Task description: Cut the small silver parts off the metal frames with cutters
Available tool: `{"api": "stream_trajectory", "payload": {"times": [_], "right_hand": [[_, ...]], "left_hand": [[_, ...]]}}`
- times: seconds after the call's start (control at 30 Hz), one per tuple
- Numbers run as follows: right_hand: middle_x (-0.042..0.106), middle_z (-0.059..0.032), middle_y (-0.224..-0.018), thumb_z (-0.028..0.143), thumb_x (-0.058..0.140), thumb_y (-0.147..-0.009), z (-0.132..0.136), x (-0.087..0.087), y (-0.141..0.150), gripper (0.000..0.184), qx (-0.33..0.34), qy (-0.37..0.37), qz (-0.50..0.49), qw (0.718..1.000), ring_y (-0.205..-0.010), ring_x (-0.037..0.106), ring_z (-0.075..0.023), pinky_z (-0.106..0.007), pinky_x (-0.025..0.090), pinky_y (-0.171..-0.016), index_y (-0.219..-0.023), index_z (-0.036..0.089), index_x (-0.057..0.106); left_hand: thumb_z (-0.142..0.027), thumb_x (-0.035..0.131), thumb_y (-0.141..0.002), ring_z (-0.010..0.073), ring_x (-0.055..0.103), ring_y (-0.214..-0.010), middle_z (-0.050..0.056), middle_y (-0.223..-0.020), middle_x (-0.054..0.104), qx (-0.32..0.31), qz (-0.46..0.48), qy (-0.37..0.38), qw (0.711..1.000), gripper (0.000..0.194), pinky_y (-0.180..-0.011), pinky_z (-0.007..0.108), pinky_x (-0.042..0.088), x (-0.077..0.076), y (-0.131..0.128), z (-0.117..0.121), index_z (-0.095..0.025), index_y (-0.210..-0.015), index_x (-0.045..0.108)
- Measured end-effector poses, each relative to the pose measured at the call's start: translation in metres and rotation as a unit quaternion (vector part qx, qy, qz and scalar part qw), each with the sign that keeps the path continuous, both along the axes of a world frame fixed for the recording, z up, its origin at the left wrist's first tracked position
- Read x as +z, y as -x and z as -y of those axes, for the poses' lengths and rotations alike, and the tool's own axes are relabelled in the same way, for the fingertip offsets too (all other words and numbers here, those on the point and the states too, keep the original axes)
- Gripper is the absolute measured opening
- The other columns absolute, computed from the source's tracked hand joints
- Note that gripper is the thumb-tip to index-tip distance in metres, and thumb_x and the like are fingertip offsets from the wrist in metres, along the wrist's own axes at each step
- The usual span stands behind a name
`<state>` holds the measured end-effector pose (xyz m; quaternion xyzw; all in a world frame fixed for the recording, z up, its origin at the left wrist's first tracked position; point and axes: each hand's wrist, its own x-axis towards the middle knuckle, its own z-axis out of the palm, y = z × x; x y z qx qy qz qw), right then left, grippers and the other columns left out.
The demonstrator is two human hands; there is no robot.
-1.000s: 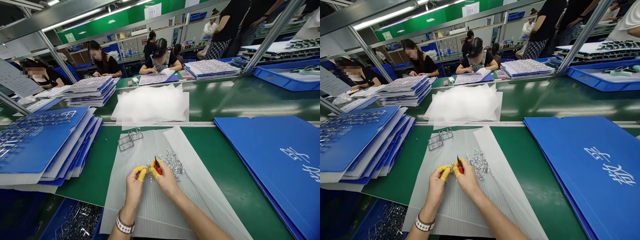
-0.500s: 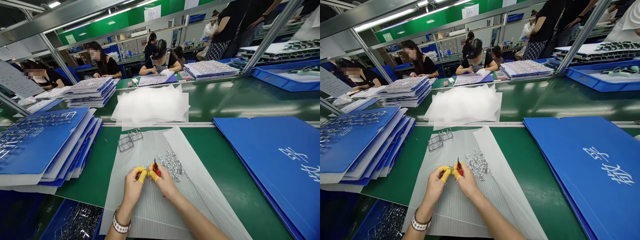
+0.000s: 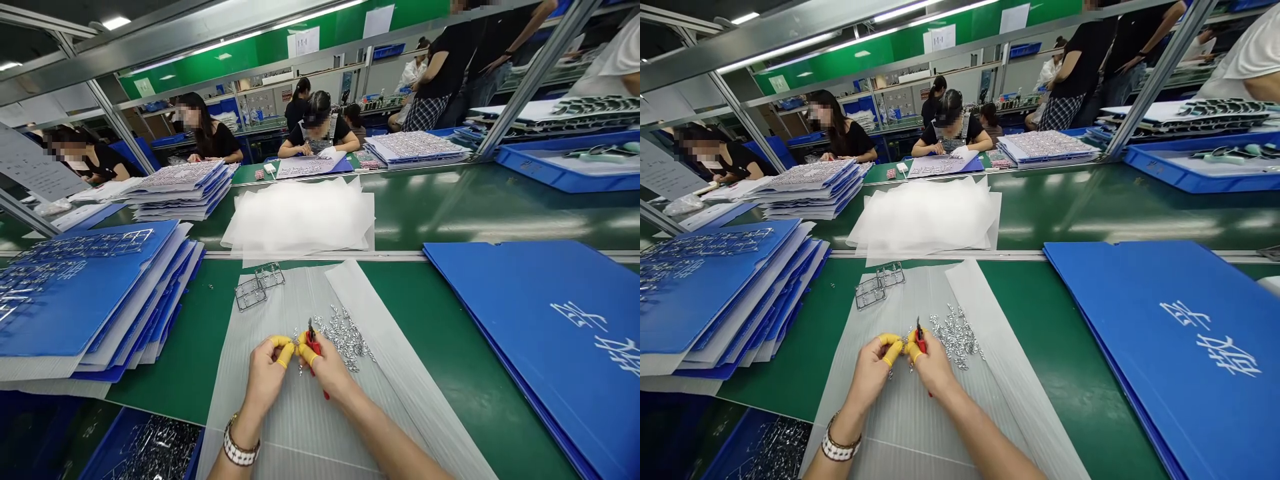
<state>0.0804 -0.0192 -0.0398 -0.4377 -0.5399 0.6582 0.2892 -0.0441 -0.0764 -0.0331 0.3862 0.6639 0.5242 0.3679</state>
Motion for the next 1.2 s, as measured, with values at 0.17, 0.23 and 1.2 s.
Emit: {"api": "stream_trajectory", "payload": {"times": [0.17, 0.23, 1.2], "right_hand": [[0.056, 0.0016, -0.061, 0.031, 0.052, -0.071, 0.0, 0.004, 0.001, 0.015, -0.021, 0.043, -0.028, 0.998, -0.054, 0.05, -0.0132, -0.024, 0.034, -0.05, -0.08, 0.019, 0.051], [0.056, 0.0015, -0.063, 0.03, 0.053, -0.069, 0.0, 0.005, 0.001, 0.016, -0.028, 0.055, -0.043, 0.997, -0.054, 0.05, -0.0128, -0.024, 0.034, -0.05, -0.08, 0.019, 0.051], [0.058, 0.0014, -0.063, 0.032, 0.056, -0.064, -0.006, -0.005, 0.0, 0.021, -0.056, 0.077, -0.062, 0.994, -0.053, 0.05, -0.0122, -0.022, 0.032, -0.046, -0.08, 0.02, 0.052]], "left_hand": [[-0.037, 0.066, -0.072, 0.0183, 0.063, -0.072, 0.008, -0.082, 0.071, -0.007, -0.005, 0.009, 1.0, 0.025, -0.068, 0.028, 0.048, 0.003, 0.0, -0.003, -0.015, -0.082, 0.069], [-0.036, 0.065, -0.073, 0.0182, 0.063, -0.072, 0.007, -0.082, 0.071, -0.011, -0.019, 0.011, 1.0, 0.024, -0.068, 0.027, 0.048, 0.005, -0.001, -0.005, -0.015, -0.083, 0.07], [-0.037, 0.067, -0.069, 0.0167, 0.061, -0.066, 0.005, -0.073, 0.069, -0.013, -0.003, 0.004, 1.0, 0.023, -0.06, 0.025, 0.046, 0.013, -0.004, -0.014, -0.015, -0.075, 0.069]]}}
